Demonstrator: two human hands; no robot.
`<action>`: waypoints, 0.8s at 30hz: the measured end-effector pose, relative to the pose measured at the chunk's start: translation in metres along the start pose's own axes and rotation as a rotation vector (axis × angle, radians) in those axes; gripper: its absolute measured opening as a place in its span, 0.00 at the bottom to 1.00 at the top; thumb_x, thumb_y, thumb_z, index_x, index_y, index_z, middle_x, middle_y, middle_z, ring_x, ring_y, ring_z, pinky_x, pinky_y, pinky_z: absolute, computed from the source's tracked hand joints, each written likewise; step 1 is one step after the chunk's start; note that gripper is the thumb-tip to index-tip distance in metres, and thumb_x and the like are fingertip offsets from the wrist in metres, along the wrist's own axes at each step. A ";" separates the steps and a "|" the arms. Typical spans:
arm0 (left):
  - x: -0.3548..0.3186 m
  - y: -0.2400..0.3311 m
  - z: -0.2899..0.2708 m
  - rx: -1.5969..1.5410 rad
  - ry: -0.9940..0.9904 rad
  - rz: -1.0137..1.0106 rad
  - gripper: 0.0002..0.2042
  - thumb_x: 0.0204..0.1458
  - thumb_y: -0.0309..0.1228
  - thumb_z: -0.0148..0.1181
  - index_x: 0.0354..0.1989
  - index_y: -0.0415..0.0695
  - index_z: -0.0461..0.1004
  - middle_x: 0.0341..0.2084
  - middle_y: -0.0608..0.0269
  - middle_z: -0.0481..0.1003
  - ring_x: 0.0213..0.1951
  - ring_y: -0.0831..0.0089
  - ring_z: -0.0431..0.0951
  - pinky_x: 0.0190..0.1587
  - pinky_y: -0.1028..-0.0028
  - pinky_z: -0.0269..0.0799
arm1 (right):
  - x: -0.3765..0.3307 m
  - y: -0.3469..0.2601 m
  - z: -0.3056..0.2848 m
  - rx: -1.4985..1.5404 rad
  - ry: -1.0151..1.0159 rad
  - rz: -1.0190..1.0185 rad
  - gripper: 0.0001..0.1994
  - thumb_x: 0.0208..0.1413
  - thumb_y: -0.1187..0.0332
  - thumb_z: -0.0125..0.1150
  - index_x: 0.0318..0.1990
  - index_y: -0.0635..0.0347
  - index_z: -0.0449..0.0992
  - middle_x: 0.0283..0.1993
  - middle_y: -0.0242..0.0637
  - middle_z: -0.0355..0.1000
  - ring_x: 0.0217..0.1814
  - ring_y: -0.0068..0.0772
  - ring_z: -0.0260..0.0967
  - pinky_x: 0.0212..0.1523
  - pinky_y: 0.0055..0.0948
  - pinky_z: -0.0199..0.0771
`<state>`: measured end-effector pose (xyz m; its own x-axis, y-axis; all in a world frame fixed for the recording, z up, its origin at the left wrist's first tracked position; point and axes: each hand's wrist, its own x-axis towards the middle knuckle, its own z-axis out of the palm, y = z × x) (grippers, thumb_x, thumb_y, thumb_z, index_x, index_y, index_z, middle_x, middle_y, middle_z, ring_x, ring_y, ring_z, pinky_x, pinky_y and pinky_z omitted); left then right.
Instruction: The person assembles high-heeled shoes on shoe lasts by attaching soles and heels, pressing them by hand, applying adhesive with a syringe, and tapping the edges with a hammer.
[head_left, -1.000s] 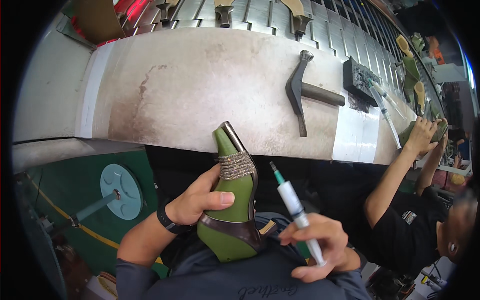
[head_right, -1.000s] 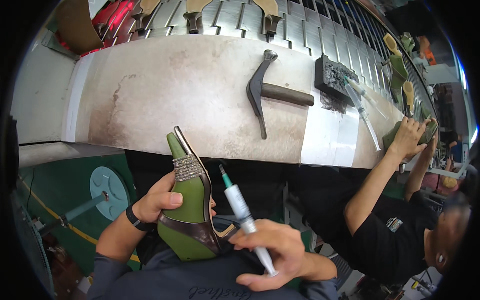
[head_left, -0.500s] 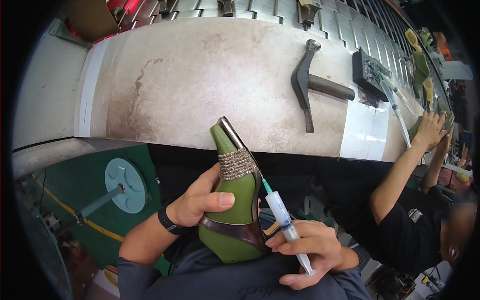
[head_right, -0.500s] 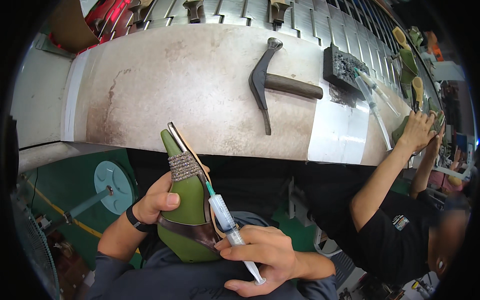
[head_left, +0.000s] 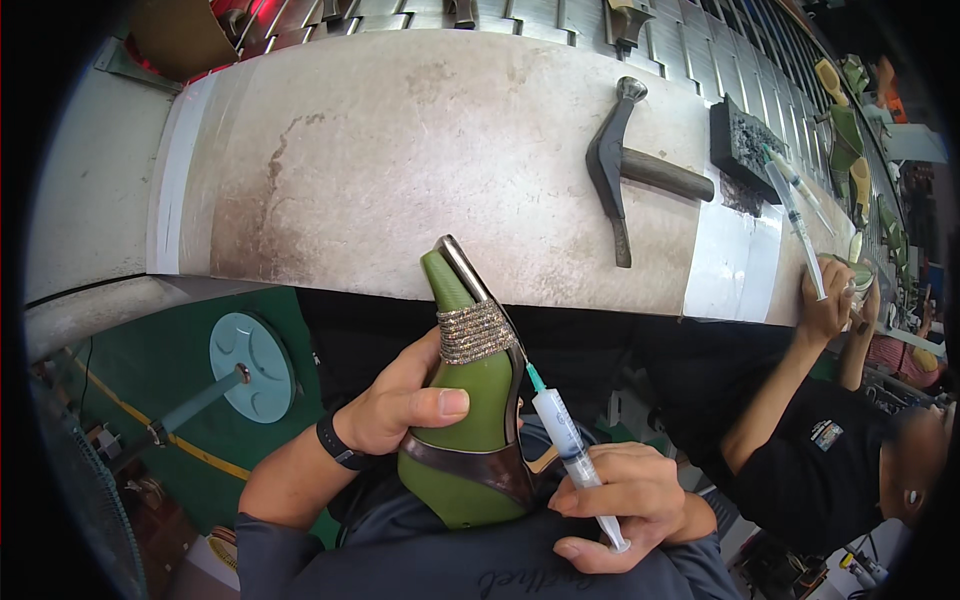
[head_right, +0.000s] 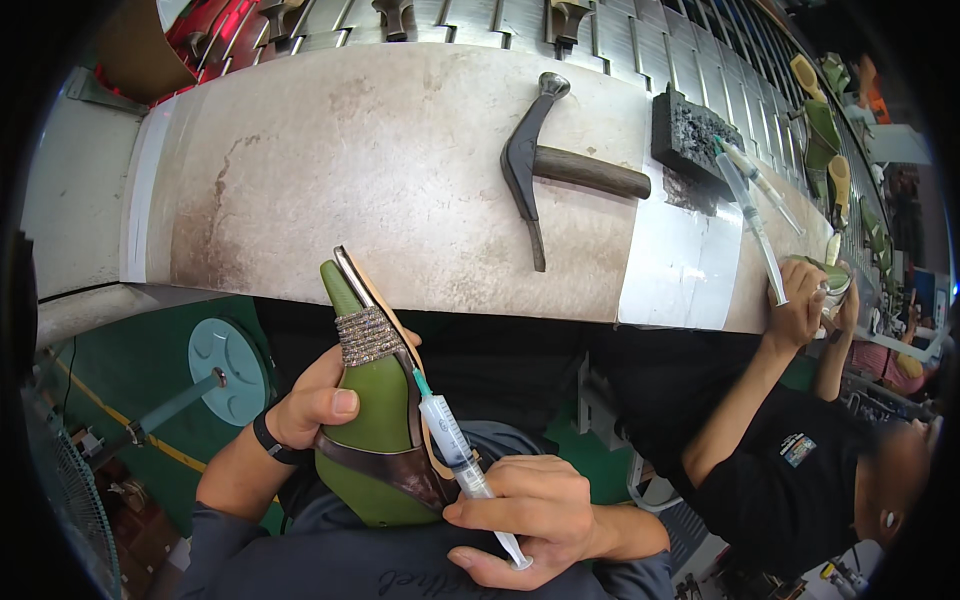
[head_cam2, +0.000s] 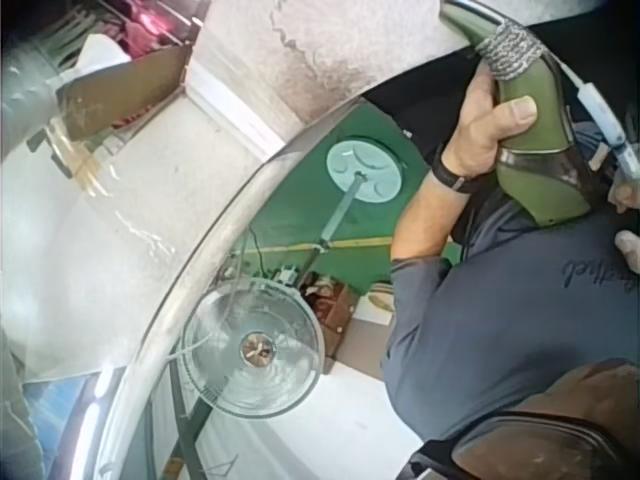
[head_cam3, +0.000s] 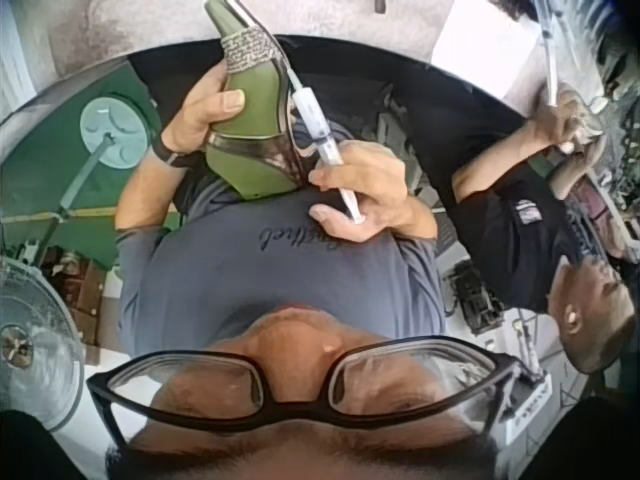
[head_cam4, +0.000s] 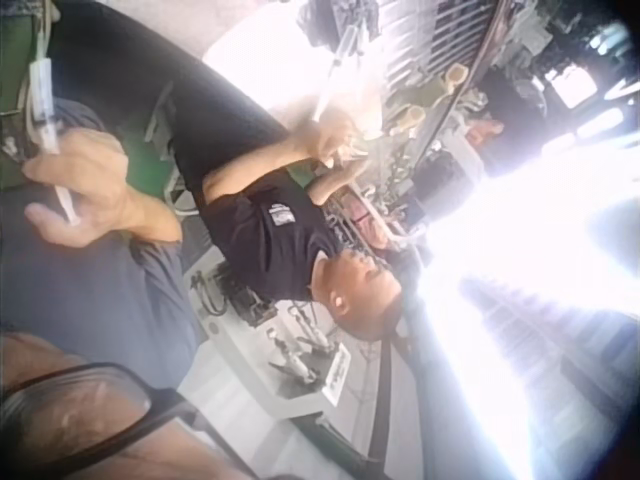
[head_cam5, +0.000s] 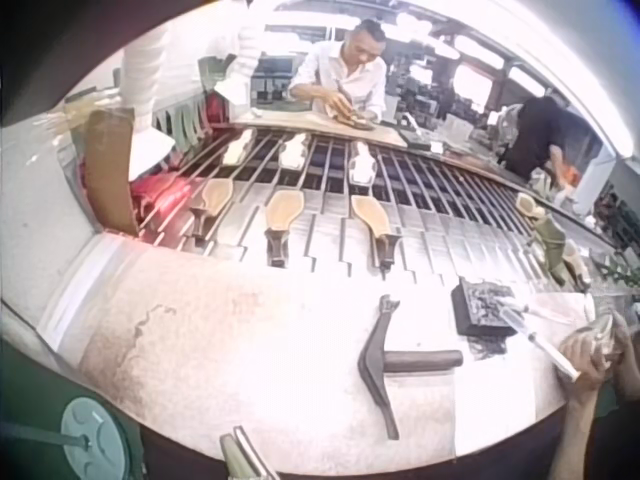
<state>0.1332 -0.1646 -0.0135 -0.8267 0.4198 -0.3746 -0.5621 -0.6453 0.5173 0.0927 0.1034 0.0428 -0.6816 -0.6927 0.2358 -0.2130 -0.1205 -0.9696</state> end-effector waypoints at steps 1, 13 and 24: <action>0.000 0.000 0.000 0.000 0.000 0.000 0.39 0.57 0.42 0.68 0.71 0.36 0.56 0.54 0.46 0.75 0.53 0.56 0.82 0.58 0.59 0.79 | 0.000 0.000 0.000 -0.003 -0.001 -0.002 0.19 0.44 0.68 0.81 0.43 0.68 0.85 0.28 0.41 0.75 0.19 0.33 0.69 0.19 0.28 0.66; 0.000 -0.001 -0.001 -0.015 0.000 -0.008 0.39 0.56 0.41 0.68 0.71 0.36 0.56 0.55 0.47 0.74 0.54 0.57 0.82 0.59 0.59 0.79 | -0.004 -0.001 0.000 -0.022 -0.007 -0.001 0.20 0.42 0.68 0.82 0.43 0.68 0.85 0.26 0.39 0.74 0.18 0.30 0.67 0.18 0.27 0.63; 0.002 -0.002 -0.002 -0.016 -0.012 -0.011 0.39 0.56 0.42 0.68 0.71 0.37 0.56 0.53 0.47 0.75 0.53 0.57 0.82 0.58 0.58 0.79 | 0.007 -0.005 -0.009 0.018 -0.136 -0.034 0.28 0.46 0.60 0.84 0.50 0.66 0.77 0.35 0.51 0.82 0.28 0.42 0.82 0.28 0.32 0.80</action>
<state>0.1326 -0.1639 -0.0164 -0.8206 0.4344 -0.3714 -0.5711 -0.6503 0.5010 0.0826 0.1055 0.0502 -0.5722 -0.7781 0.2591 -0.2209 -0.1581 -0.9624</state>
